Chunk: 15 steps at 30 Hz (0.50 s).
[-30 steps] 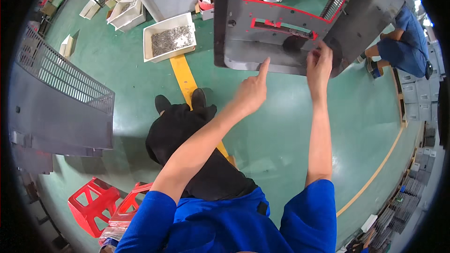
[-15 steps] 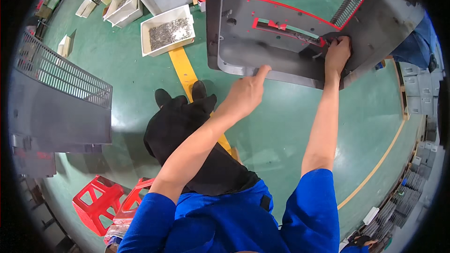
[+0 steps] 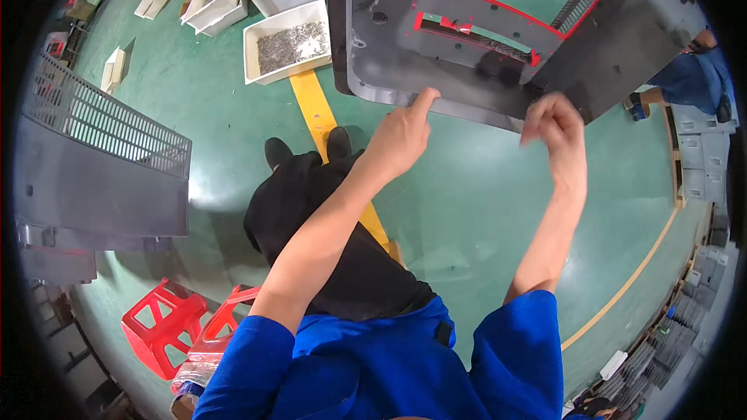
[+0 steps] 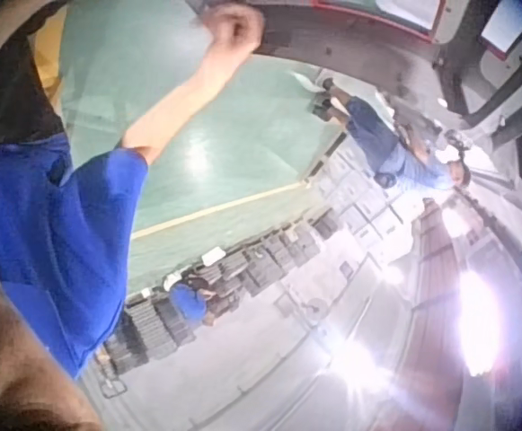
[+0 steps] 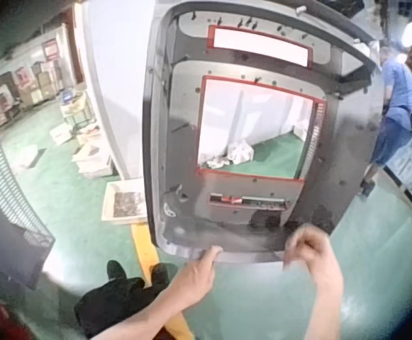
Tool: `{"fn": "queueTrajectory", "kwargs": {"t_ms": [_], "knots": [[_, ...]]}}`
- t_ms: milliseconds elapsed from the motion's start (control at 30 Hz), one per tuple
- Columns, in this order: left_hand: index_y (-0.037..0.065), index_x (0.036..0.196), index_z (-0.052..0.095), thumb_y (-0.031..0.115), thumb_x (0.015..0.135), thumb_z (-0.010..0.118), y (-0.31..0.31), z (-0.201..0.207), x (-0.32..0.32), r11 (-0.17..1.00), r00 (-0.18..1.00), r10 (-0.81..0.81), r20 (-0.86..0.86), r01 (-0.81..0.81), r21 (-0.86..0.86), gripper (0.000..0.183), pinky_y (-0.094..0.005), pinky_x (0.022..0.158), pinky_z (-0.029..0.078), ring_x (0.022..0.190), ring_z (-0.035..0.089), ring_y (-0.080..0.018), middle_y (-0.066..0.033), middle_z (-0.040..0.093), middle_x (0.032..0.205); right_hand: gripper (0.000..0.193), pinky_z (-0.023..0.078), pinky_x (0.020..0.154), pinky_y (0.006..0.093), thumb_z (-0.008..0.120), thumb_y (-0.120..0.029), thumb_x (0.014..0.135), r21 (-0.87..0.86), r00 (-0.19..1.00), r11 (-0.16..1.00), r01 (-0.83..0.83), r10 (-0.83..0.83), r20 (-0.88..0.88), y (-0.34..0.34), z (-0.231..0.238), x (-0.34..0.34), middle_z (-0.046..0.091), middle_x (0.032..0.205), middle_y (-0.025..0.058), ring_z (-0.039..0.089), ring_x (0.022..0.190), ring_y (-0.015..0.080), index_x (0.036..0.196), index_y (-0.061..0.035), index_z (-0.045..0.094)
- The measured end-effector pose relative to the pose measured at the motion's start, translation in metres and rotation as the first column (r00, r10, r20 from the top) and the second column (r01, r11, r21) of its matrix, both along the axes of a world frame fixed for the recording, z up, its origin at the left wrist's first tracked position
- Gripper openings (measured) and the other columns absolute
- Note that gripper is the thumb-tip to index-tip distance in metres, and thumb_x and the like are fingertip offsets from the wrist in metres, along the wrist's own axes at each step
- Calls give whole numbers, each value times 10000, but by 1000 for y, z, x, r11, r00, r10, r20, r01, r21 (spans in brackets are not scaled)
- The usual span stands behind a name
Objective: Assembling components and checking fitment on a grey metal enclosure.
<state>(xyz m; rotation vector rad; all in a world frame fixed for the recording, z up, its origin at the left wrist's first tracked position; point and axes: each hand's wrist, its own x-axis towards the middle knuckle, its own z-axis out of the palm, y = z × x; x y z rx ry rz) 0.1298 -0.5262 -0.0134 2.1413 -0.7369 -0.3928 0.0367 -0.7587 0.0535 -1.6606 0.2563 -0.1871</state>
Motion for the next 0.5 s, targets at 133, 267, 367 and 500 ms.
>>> {"fn": "queueTrajectory", "kwargs": {"t_ms": [133, 267, 367, 500], "knots": [[88, 1186, 384, 30, 889, 417, 1, -1, 6, 999, 1000, 7, 7, -7, -38, 304, -539, 663, 407, 806, 559, -476, -286, 582, 805, 27, 444, 563, 247, 596, 38, 720, -274, 782, 834, -480, 264, -565, 7, 9, -18, 620, 661, 72, 586, 607, 124, 705, 44, 618], [92, 1179, 395, 26, 880, 424, 0, -6, 9, 999, 999, 19, 29, -17, -44, 308, -544, 667, 408, 811, 563, -475, -283, 585, 813, 115, 469, 601, 299, 641, 22, 698, -577, 986, 804, -142, 163, -15, 26, -9, 48, 642, 725, 124, 619, 635, 202, 811, 39, 652], [95, 1179, 401, 28, 873, 429, -2, 0, 14, 999, 1000, -6, 10, 6, -41, 314, -543, 676, 412, 814, 564, -475, -279, 588, 826, 121, 500, 612, 376, 638, -54, 717, -936, 881, 351, -22, 449, 147, 28, -40, 121, 629, 851, 127, 654, 752, 256, 832, -33, 667], [97, 1187, 402, 27, 869, 428, -1, -6, 15, 997, 1000, 13, 15, -12, -73, 326, -539, 689, 419, 808, 564, -479, -285, 585, 811, 68, 535, 611, 333, 580, -68, 733, -961, 732, -277, -1, 654, -189, 39, -67, 176, 626, 880, 80, 658, 744, 220, 745, -57, 647]]}}
